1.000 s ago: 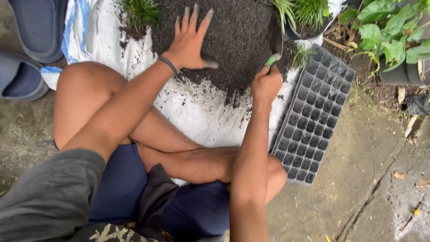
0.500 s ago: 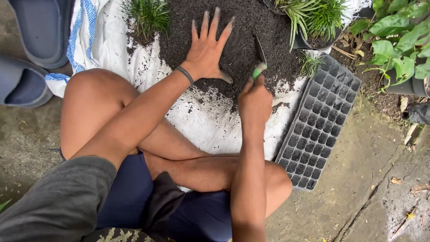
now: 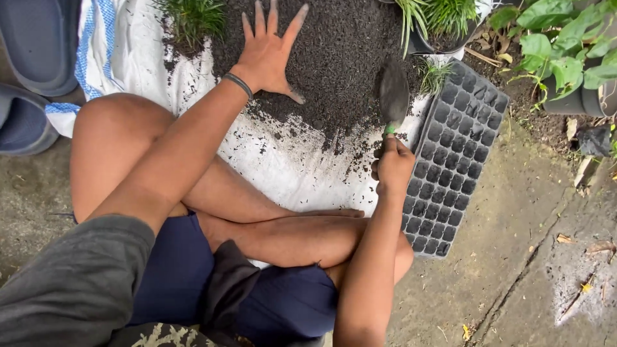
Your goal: A person sits on the ground and uses a hand trowel and their hands to spread and level a pile of dark soil on a white plastic sheet.
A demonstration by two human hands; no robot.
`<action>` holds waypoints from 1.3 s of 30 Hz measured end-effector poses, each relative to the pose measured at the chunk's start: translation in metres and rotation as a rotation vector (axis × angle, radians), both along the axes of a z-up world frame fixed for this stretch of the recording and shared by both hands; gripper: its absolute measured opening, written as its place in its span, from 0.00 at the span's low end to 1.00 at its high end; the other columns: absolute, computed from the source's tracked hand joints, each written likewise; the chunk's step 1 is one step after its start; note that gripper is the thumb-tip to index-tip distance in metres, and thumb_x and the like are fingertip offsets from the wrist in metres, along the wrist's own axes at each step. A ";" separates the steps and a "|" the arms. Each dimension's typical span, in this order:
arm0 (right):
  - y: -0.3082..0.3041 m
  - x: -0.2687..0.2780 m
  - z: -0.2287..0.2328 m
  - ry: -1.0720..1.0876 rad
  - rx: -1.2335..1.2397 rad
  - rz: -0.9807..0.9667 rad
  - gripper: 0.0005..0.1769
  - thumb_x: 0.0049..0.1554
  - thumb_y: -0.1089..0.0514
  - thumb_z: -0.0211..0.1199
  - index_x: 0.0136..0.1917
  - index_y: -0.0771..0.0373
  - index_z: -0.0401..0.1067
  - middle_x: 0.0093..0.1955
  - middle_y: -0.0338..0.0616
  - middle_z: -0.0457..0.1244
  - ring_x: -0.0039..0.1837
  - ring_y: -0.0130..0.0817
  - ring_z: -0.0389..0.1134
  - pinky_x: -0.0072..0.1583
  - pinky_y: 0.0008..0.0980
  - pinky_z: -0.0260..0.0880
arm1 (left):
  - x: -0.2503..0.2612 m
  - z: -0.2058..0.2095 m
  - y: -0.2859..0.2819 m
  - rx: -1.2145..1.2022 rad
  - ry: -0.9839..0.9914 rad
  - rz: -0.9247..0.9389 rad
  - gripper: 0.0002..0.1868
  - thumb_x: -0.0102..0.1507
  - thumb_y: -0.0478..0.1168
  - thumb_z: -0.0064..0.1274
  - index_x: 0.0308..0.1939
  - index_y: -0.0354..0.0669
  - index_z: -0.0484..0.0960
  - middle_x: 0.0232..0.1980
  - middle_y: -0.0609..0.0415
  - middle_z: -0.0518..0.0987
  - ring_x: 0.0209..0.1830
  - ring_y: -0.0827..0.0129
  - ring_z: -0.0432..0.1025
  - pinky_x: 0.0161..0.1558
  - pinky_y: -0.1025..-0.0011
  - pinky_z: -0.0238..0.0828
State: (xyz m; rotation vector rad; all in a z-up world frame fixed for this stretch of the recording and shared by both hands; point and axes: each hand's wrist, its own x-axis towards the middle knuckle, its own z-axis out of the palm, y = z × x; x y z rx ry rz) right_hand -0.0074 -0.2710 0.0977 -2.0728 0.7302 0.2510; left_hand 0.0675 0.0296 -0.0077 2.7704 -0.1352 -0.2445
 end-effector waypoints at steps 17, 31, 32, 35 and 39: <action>0.028 0.006 -0.033 0.069 0.604 -0.157 0.13 0.67 0.56 0.51 0.48 0.66 0.72 0.28 0.37 0.59 0.21 0.21 0.49 0.21 0.23 0.42 | 0.015 -0.023 -0.044 0.215 -0.381 0.079 0.65 0.38 0.66 0.78 0.70 0.45 0.63 0.59 0.37 0.73 0.56 0.40 0.63 0.51 0.43 0.58; 0.042 -0.016 0.024 -0.533 -0.339 0.325 0.17 0.62 0.59 0.55 0.58 0.73 0.76 0.33 0.54 0.71 0.25 0.37 0.68 0.27 0.36 0.65 | 0.040 0.014 -0.071 0.174 -0.337 0.020 0.62 0.43 0.31 0.68 0.74 0.33 0.44 0.56 0.27 0.75 0.44 0.41 0.76 0.44 0.52 0.76; 0.045 -0.016 0.022 -0.538 -0.336 0.322 0.17 0.62 0.59 0.55 0.58 0.73 0.76 0.33 0.54 0.71 0.25 0.37 0.68 0.27 0.36 0.65 | 0.044 0.014 -0.080 0.177 -0.342 0.018 0.62 0.43 0.31 0.68 0.74 0.33 0.44 0.56 0.27 0.75 0.44 0.41 0.76 0.44 0.52 0.76; 0.050 -0.014 0.008 -0.378 -0.308 0.349 0.17 0.63 0.60 0.53 0.60 0.70 0.75 0.31 0.55 0.70 0.25 0.41 0.69 0.28 0.39 0.69 | 0.044 0.006 -0.101 -0.085 -0.266 -0.046 0.62 0.38 0.26 0.68 0.71 0.33 0.45 0.59 0.27 0.69 0.52 0.37 0.69 0.49 0.48 0.73; 0.037 0.003 -0.028 -0.190 -0.342 0.281 0.18 0.62 0.55 0.53 0.56 0.68 0.76 0.40 0.61 0.71 0.38 0.60 0.73 0.42 0.52 0.72 | 0.024 0.003 -0.105 0.008 -0.130 -0.166 0.55 0.47 0.44 0.68 0.75 0.41 0.56 0.75 0.24 0.47 0.72 0.28 0.45 0.64 0.27 0.40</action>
